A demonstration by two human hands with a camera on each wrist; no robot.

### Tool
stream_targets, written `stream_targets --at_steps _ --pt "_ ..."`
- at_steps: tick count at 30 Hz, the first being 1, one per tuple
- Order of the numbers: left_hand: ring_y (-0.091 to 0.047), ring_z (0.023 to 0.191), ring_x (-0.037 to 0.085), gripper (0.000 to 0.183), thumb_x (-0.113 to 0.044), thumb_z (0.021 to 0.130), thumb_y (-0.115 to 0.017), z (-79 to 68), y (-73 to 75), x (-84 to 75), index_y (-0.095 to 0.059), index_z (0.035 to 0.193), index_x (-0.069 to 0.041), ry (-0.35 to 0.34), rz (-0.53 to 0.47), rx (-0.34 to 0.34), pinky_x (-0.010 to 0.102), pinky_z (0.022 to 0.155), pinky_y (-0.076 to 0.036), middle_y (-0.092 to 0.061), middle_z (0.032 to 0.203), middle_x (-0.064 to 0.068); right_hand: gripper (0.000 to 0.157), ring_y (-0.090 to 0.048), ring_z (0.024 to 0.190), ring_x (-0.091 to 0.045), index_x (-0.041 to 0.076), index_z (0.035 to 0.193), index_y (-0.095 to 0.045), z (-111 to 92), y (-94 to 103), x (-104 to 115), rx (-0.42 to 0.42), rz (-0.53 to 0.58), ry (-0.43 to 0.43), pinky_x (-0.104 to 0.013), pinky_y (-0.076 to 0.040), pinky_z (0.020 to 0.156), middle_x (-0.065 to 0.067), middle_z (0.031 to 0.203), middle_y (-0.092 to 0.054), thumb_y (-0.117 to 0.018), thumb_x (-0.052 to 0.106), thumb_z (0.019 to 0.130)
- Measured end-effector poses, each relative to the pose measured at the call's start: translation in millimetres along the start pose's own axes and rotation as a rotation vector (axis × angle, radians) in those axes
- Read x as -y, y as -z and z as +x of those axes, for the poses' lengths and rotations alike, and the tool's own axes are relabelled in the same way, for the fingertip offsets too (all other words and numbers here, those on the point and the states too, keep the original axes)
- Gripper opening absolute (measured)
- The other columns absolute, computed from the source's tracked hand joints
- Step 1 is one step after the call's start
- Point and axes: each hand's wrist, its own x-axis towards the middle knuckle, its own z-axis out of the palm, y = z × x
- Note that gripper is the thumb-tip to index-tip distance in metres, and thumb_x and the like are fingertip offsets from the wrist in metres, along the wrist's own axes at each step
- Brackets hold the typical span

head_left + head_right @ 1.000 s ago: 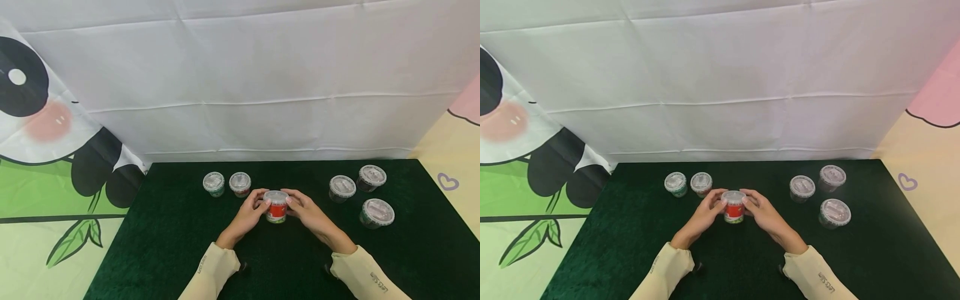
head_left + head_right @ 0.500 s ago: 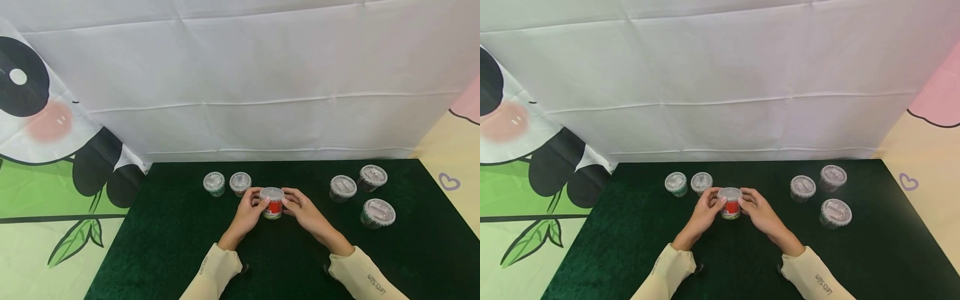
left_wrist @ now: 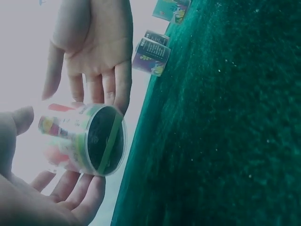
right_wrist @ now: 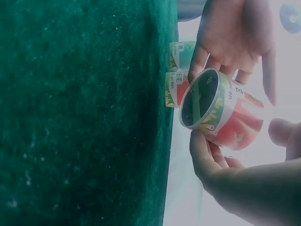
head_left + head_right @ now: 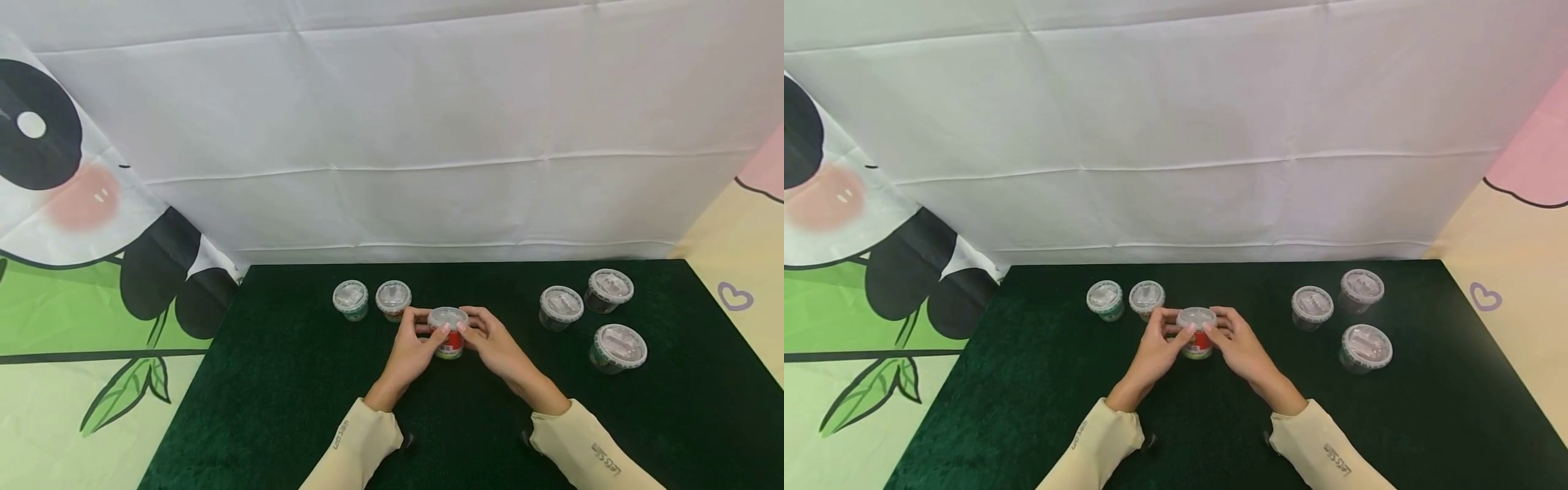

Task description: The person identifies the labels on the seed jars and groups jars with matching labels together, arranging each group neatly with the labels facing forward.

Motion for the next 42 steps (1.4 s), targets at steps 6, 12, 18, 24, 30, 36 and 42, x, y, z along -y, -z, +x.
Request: stream_targets --at_steps 6,12,18,24,30,36,42 --pt "-0.054 0.126 0.030 0.048 -0.036 0.106 -0.064 1.1 6.9 1.2 -0.048 0.144 -0.011 0.046 -0.016 0.050 0.049 0.102 -0.052 -0.053 0.142 0.013 0.056 -0.043 0.147 -0.046 0.002 0.163 -0.027 1.1 7.7 -4.1 0.050 0.048 -0.017 -0.059 -0.039 0.119 -0.029 0.159 -0.041 -0.044 0.024 0.114" --pt "-0.055 0.128 0.030 0.054 -0.039 0.107 -0.063 2.4 11.2 3.6 -0.050 0.152 -0.013 0.062 0.010 0.102 0.051 0.104 -0.051 -0.055 0.144 0.012 0.056 -0.043 0.147 -0.045 0.005 0.163 -0.029 2.0 7.7 -7.5 0.069 0.055 -0.039 -0.060 -0.037 0.121 -0.027 0.159 -0.042 -0.044 0.027 0.114" --pt "-0.056 0.127 0.031 0.052 -0.036 0.106 -0.065 1.2 13.0 4.2 -0.052 0.150 -0.011 0.052 0.042 0.103 0.050 0.102 -0.053 -0.056 0.142 0.013 0.060 -0.042 0.148 -0.044 0.005 0.165 -0.026 1.8 4.9 -7.3 0.086 0.018 -0.037 -0.059 -0.037 0.121 -0.027 0.161 -0.040 -0.048 0.026 0.113" --pt "-0.057 0.126 0.031 0.052 -0.029 0.105 -0.067 3.7 16.1 1.5 -0.051 0.150 -0.008 -0.007 0.080 0.092 0.050 0.103 -0.054 -0.057 0.140 0.015 0.061 -0.039 0.150 -0.046 0.004 0.164 -0.026 6.7 2.7 -4.0 0.083 -0.043 0.016 -0.060 -0.036 0.121 -0.029 0.161 -0.038 -0.052 0.021 0.111" --pt "-0.055 0.130 0.033 0.053 -0.023 0.107 -0.065 10.5 20.5 -5.5 -0.046 0.153 -0.006 -0.088 0.109 0.118 0.049 0.108 -0.053 -0.054 0.143 0.018 0.059 -0.040 0.149 -0.048 0.001 0.163 -0.028 16.5 7.1 -4.7 0.075 -0.123 0.132 -0.060 -0.038 0.120 -0.030 0.161 -0.039 -0.052 0.016 0.112" --pt "-0.054 0.133 0.036 0.054 -0.016 0.107 -0.065 16.6 24.7 -12.1 -0.043 0.154 -0.002 -0.192 0.210 0.128 0.051 0.113 -0.048 -0.053 0.146 0.021 0.058 -0.040 0.149 -0.049 -0.002 0.161 -0.031 26.9 12.8 -8.4 0.064 -0.168 0.248 -0.061 -0.038 0.119 -0.031 0.160 -0.039 -0.056 0.012 0.110" --pt "-0.051 0.137 0.037 0.058 -0.021 0.103 -0.071 20.4 29.7 -18.5 -0.047 0.153 -0.005 -0.254 0.412 0.074 0.057 0.117 -0.042 -0.054 0.147 0.018 0.059 -0.042 0.148 -0.048 -0.004 0.160 -0.033 35.9 15.7 -8.3 0.057 -0.177 0.325 -0.059 -0.039 0.118 -0.031 0.158 -0.042 -0.059 0.006 0.108"
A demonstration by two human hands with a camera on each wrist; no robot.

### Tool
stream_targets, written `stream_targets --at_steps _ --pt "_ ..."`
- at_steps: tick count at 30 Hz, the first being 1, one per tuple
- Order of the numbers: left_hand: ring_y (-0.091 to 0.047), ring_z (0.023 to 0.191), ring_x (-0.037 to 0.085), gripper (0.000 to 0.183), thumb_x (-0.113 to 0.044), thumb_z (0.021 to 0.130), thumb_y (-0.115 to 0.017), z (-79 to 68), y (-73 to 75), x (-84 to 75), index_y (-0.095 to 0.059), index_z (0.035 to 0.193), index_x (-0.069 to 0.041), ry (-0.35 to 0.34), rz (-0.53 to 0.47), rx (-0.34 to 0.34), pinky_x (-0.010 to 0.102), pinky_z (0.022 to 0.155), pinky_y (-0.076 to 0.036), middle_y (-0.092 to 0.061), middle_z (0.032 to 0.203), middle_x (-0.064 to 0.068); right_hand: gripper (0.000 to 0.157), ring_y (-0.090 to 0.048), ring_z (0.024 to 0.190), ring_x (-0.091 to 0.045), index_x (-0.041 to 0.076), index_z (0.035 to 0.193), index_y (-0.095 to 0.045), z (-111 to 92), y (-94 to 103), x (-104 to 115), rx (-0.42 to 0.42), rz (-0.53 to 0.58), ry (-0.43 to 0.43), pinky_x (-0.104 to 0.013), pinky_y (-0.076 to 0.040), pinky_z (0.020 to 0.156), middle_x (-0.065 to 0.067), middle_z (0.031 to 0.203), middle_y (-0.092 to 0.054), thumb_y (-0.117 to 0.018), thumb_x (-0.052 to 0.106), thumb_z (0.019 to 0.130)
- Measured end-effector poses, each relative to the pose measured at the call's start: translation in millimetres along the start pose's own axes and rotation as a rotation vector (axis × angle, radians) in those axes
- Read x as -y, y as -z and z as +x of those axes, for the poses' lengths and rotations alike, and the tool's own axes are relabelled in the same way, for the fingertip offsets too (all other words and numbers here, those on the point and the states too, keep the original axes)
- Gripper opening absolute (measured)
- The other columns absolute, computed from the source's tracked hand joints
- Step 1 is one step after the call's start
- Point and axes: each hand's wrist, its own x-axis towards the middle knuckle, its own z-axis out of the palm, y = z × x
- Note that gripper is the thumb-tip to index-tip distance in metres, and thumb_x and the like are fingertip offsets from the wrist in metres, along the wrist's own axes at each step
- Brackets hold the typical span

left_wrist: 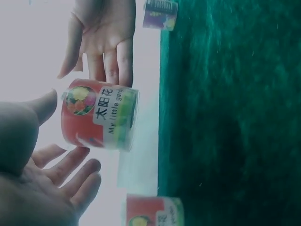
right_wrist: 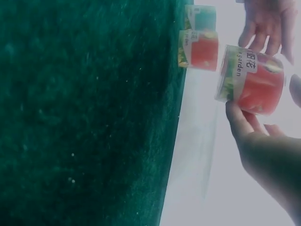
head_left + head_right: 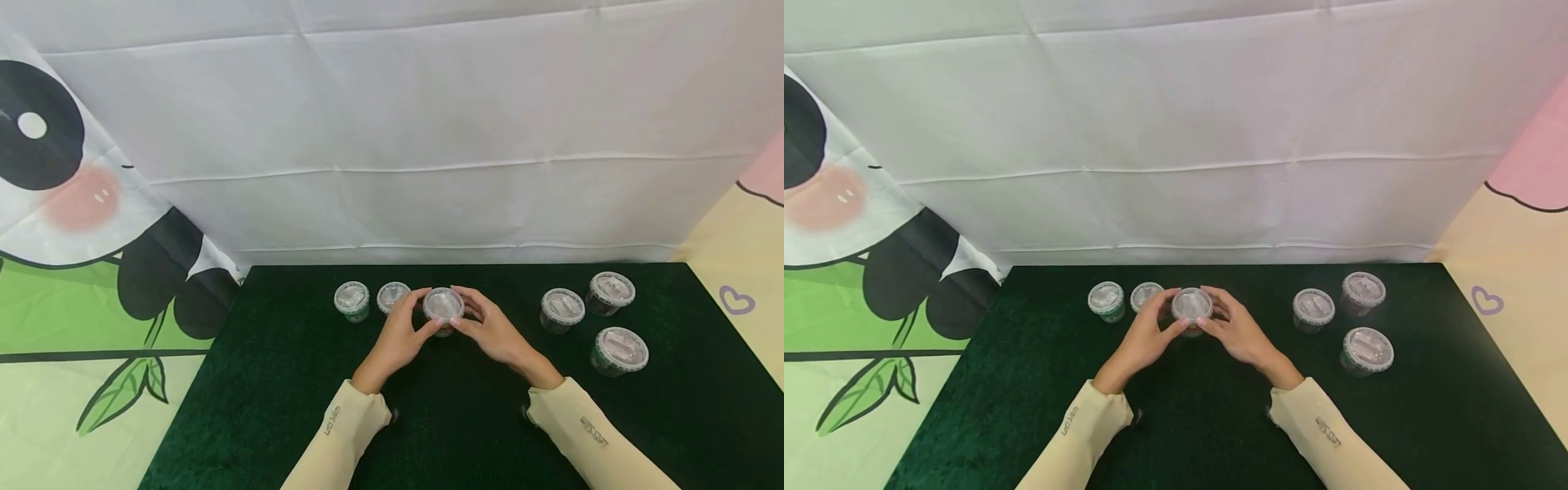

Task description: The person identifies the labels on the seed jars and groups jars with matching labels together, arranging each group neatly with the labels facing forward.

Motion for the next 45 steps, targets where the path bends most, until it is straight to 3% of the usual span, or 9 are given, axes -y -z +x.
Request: stream_targets --at_steps 6,11,18,31,45 --pt "-0.045 0.141 0.037 0.059 -0.029 0.099 -0.077 7.8 6.8 2.1 -0.055 0.148 -0.006 -0.039 0.252 -0.035 0.058 0.122 -0.034 -0.055 0.147 0.016 0.061 -0.040 0.149 -0.049 -0.003 0.161 -0.032 9.4 -1.4 -4.5 0.005 -0.001 0.007 -0.058 -0.040 0.118 -0.031 0.160 -0.039 -0.061 0.006 0.107" --pt "-0.044 0.141 0.036 0.057 -0.031 0.098 -0.078 15.2 12.8 7.1 -0.058 0.146 -0.006 -0.033 0.350 -0.040 0.057 0.124 -0.028 -0.056 0.145 0.015 0.062 -0.038 0.148 -0.051 -0.005 0.161 -0.030 21.2 -5.6 -8.1 0.024 0.009 0.017 -0.058 -0.041 0.117 -0.033 0.160 -0.036 -0.060 0.004 0.107" --pt "-0.044 0.136 0.034 0.056 -0.031 0.099 -0.078 22.1 14.8 14.8 -0.060 0.145 -0.005 -0.006 0.393 -0.030 0.056 0.121 -0.031 -0.055 0.146 0.015 0.060 -0.038 0.149 -0.051 -0.007 0.160 -0.029 33.5 -8.8 -12.7 0.038 -0.003 0.013 -0.058 -0.041 0.117 -0.035 0.158 -0.038 -0.058 0.002 0.107" --pt "-0.039 0.146 0.035 0.054 -0.031 0.100 -0.076 27.9 7.7 24.4 -0.061 0.144 -0.005 -0.015 0.504 -0.006 0.056 0.127 -0.024 -0.051 0.150 0.016 0.060 -0.039 0.149 -0.051 -0.009 0.159 -0.028 42.0 -12.6 -17.7 0.050 -0.046 -0.045 -0.057 -0.041 0.118 -0.036 0.160 -0.035 -0.057 0.003 0.108" --pt "-0.028 0.157 0.038 0.065 -0.030 0.101 -0.074 23.1 -2.5 18.9 -0.049 0.155 -0.005 -0.044 0.495 -0.028 0.058 0.129 -0.020 -0.041 0.164 0.017 0.064 -0.032 0.152 -0.052 -0.008 0.163 -0.020 38.8 -9.2 -16.0 0.061 -0.065 -0.071 -0.059 -0.036 0.121 -0.036 0.164 -0.028 -0.054 0.006 0.110"
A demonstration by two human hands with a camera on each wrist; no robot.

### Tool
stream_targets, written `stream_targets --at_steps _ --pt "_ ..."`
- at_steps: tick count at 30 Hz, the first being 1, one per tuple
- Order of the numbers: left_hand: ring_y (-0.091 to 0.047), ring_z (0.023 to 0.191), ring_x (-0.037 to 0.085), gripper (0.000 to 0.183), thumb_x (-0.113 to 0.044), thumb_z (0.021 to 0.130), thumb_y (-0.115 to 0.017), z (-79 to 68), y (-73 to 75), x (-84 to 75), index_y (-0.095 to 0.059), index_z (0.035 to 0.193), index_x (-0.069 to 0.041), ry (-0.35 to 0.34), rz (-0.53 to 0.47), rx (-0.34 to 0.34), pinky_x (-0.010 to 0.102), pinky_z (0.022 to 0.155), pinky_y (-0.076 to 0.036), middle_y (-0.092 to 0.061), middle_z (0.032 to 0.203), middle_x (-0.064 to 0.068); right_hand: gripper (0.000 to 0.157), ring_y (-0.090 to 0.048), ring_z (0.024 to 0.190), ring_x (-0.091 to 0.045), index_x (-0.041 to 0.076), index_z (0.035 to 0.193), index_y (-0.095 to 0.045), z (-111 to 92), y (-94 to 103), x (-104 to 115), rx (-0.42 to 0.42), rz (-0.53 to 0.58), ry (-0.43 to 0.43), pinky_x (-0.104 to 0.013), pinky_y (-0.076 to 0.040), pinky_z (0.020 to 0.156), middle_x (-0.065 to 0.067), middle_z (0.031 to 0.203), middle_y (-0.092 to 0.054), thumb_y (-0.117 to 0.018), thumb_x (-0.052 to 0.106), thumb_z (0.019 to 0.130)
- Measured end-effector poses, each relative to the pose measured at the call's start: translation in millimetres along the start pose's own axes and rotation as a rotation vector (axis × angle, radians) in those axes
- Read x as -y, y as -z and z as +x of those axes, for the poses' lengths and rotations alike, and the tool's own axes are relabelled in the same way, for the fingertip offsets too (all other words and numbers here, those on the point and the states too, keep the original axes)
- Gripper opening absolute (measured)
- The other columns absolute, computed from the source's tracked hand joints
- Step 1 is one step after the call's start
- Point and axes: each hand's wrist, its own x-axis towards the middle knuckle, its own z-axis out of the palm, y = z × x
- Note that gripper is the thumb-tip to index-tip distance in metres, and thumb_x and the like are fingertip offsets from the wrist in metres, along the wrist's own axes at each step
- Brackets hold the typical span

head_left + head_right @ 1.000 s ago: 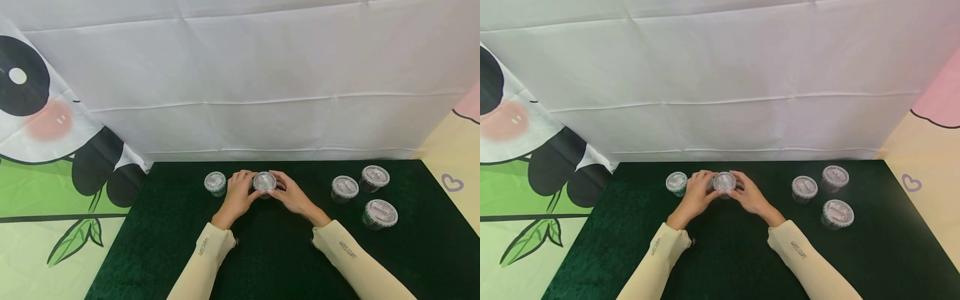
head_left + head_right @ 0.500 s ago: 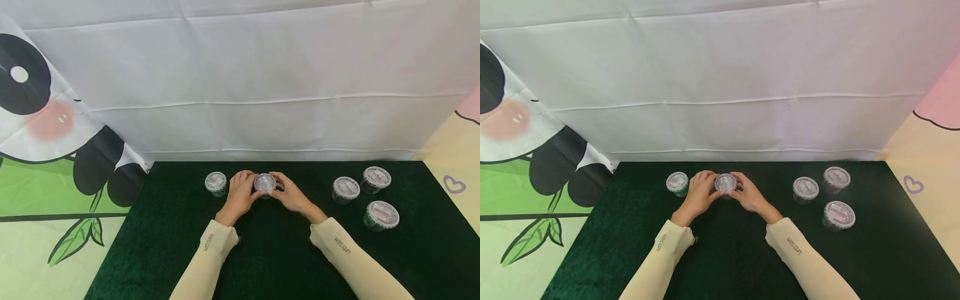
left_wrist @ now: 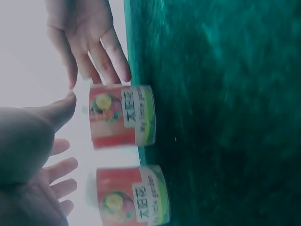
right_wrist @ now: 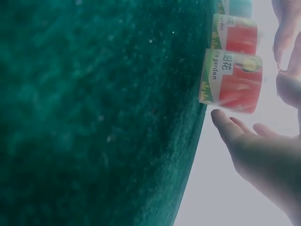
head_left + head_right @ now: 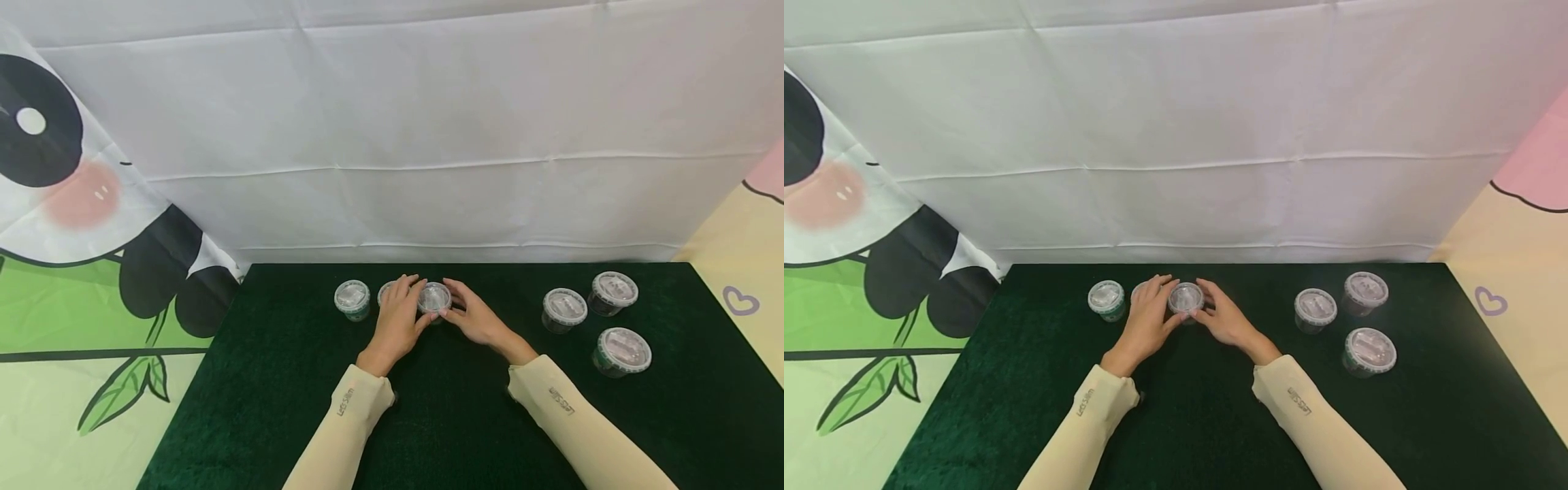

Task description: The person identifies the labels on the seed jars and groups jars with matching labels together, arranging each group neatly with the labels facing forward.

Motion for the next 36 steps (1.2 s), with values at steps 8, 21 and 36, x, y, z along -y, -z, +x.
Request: stream_targets --at_steps 8,21,36 --pt "-0.033 0.155 0.035 0.062 -0.031 0.101 -0.074 -14.2 -6.5 -22.4 -0.050 0.153 -0.006 -0.084 -0.034 -0.028 0.058 0.127 -0.025 -0.043 0.162 0.015 0.058 -0.034 0.151 -0.053 -0.009 0.160 -0.026 -17.7 7.1 3.1 -0.076 0.010 0.013 -0.062 -0.034 0.120 -0.036 0.164 -0.030 -0.053 0.006 0.110" --pt "-0.040 0.152 0.028 0.063 -0.034 0.101 -0.073 -31.0 -21.2 -54.9 -0.050 0.154 -0.010 -0.133 -0.072 0.020 0.053 0.126 -0.031 -0.045 0.162 0.010 0.054 -0.039 0.149 -0.050 -0.008 0.158 -0.032 -60.9 18.0 3.0 -0.170 -0.020 -0.008 -0.064 -0.037 0.118 -0.033 0.161 -0.038 -0.052 0.005 0.110" --pt "-0.040 0.152 0.027 0.064 -0.030 0.103 -0.072 -33.7 -38.0 -71.4 -0.046 0.157 -0.009 -0.148 -0.225 0.089 0.054 0.125 -0.033 -0.047 0.161 0.010 0.052 -0.043 0.147 -0.050 -0.008 0.156 -0.034 -98.9 24.7 0.5 -0.214 -0.042 -0.087 -0.066 -0.037 0.117 -0.033 0.158 -0.044 -0.053 0.006 0.110"
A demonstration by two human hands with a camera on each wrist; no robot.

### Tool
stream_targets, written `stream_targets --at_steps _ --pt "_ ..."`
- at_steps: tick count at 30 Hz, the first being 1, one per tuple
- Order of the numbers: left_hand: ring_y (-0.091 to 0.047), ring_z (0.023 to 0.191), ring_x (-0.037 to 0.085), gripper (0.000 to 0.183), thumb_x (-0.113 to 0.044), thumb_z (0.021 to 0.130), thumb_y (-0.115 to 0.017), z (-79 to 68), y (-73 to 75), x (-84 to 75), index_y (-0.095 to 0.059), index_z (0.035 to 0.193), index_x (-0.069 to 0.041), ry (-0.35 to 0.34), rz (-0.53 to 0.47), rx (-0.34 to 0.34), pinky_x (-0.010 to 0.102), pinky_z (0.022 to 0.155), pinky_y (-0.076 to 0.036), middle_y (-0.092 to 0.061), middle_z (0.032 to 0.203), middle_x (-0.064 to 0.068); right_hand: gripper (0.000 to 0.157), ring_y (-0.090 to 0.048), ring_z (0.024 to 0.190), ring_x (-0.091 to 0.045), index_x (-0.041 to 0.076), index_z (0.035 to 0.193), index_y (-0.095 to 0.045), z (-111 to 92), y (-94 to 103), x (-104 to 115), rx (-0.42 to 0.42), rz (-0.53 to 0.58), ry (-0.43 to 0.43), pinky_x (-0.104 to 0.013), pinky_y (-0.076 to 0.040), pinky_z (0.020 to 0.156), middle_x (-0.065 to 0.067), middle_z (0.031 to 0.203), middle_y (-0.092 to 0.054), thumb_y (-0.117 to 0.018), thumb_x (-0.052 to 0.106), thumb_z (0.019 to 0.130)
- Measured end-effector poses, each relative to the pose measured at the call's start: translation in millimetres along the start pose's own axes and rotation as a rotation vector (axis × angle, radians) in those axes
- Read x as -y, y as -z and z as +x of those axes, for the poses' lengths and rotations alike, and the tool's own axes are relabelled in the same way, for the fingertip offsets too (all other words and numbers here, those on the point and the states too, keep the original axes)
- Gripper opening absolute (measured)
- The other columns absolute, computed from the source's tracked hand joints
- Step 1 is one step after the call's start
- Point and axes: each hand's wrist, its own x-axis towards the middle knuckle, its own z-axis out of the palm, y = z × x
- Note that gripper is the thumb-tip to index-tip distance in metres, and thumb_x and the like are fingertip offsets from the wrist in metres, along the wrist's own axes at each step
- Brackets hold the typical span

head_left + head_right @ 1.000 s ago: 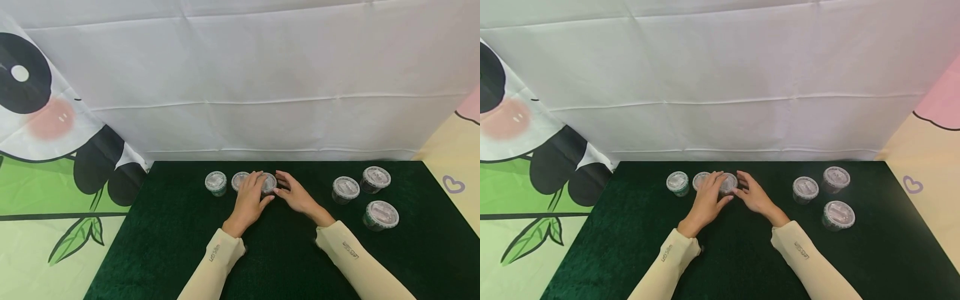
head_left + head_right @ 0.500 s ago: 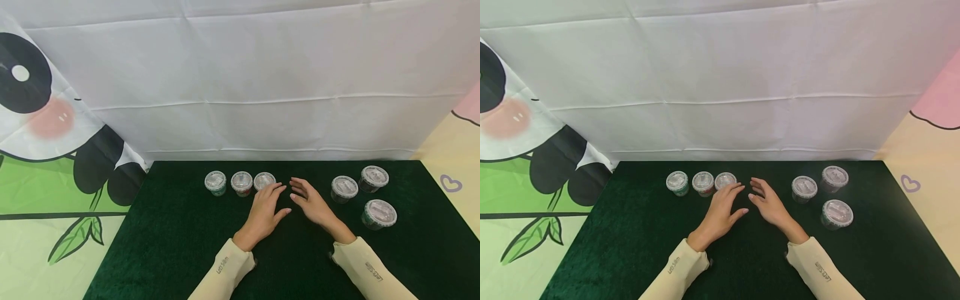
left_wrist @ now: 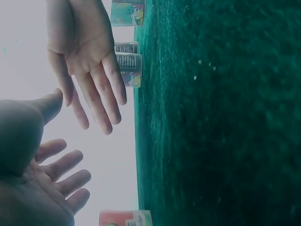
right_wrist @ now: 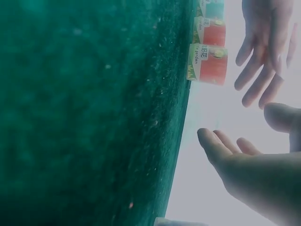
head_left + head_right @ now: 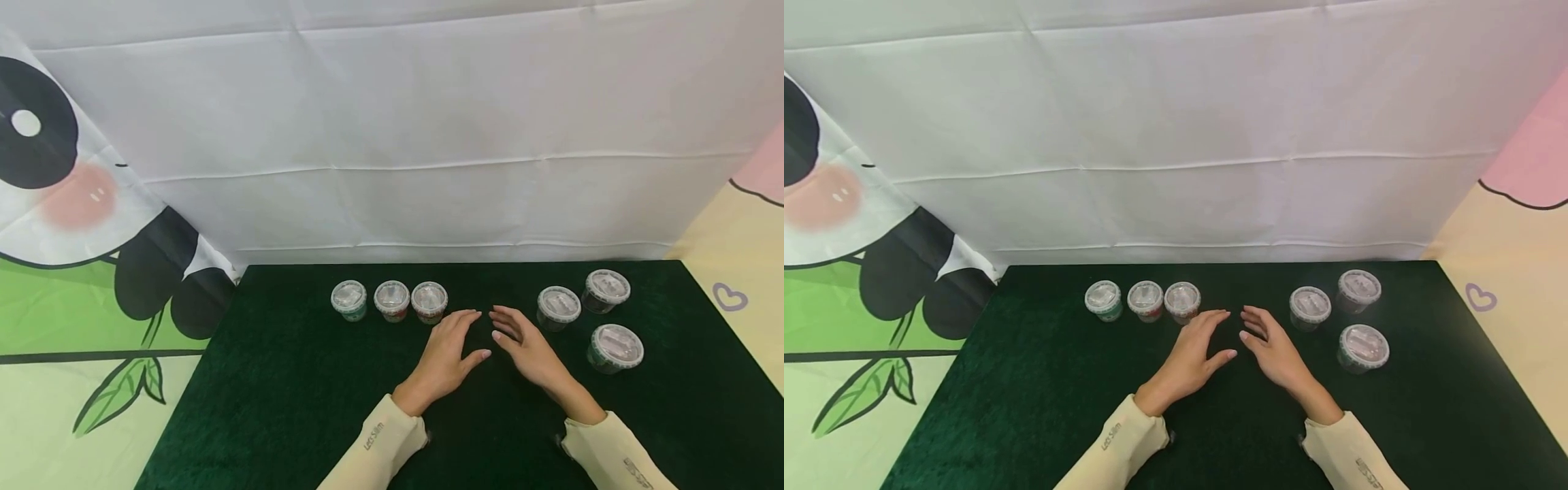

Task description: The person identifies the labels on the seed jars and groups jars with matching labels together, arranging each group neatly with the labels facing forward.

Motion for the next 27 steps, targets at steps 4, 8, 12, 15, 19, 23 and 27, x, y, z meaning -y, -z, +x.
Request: stream_targets --at_steps 4,8,12,15,19,23,27 --pt "-0.039 0.153 0.027 0.064 -0.031 0.104 -0.070 1.9 -3.5 -2.5 -0.044 0.158 -0.010 0.022 -0.027 0.028 0.054 0.125 -0.032 -0.046 0.162 0.009 0.052 -0.043 0.147 -0.050 -0.008 0.156 -0.034 -6.3 2.5 -2.3 -0.011 -0.004 -0.016 -0.066 -0.037 0.117 -0.033 0.157 -0.044 -0.053 0.007 0.111" --pt "-0.039 0.154 0.027 0.063 -0.030 0.104 -0.070 3.7 -7.0 -5.2 -0.043 0.159 -0.011 0.048 -0.067 0.060 0.053 0.126 -0.031 -0.045 0.163 0.008 0.051 -0.044 0.146 -0.050 -0.008 0.156 -0.034 -11.3 6.4 -4.7 -0.018 -0.007 -0.021 -0.066 -0.037 0.117 -0.033 0.158 -0.044 -0.052 0.007 0.111" --pt "-0.039 0.154 0.026 0.063 -0.030 0.105 -0.069 4.9 -11.6 -7.3 -0.043 0.159 -0.011 0.056 -0.093 0.082 0.053 0.126 -0.031 -0.044 0.164 0.008 0.051 -0.044 0.146 -0.050 -0.009 0.156 -0.034 -17.1 10.0 -6.9 -0.023 -0.009 -0.022 -0.066 -0.038 0.116 -0.033 0.157 -0.044 -0.052 0.008 0.111" --pt "-0.038 0.154 0.026 0.064 -0.031 0.105 -0.069 5.8 -14.0 -8.6 -0.041 0.160 -0.012 0.058 -0.106 0.094 0.052 0.126 -0.031 -0.043 0.164 0.008 0.052 -0.045 0.145 -0.050 -0.009 0.156 -0.034 -21.8 12.9 -8.0 -0.024 -0.010 -0.026 -0.064 -0.040 0.115 -0.033 0.157 -0.045 -0.052 0.009 0.111" --pt "-0.038 0.154 0.025 0.064 -0.032 0.105 -0.068 7.9 -16.9 -9.7 -0.040 0.161 -0.014 0.064 -0.121 0.104 0.051 0.126 -0.032 -0.043 0.165 0.007 0.052 -0.046 0.145 -0.049 -0.008 0.157 -0.034 -27.4 17.1 -9.7 -0.030 -0.012 -0.046 -0.060 -0.043 0.113 -0.033 0.157 -0.045 -0.052 0.009 0.111" --pt "-0.038 0.154 0.024 0.064 -0.032 0.106 -0.067 10.7 -19.0 -11.3 -0.039 0.161 -0.015 0.076 -0.140 0.114 0.050 0.126 -0.032 -0.042 0.165 0.007 0.052 -0.046 0.145 -0.049 -0.007 0.157 -0.033 -33.2 20.1 -11.1 -0.044 -0.024 -0.073 -0.059 -0.044 0.113 -0.033 0.157 -0.045 -0.052 0.010 0.111" --pt "-0.038 0.154 0.024 0.065 -0.033 0.106 -0.066 13.5 -21.0 -13.2 -0.039 0.162 -0.015 0.089 -0.160 0.117 0.051 0.126 -0.032 -0.042 0.165 0.006 0.053 -0.046 0.145 -0.050 -0.007 0.158 -0.032 -38.5 22.8 -12.0 -0.058 -0.043 -0.099 -0.060 -0.044 0.114 -0.033 0.157 -0.044 -0.052 0.011 0.112"
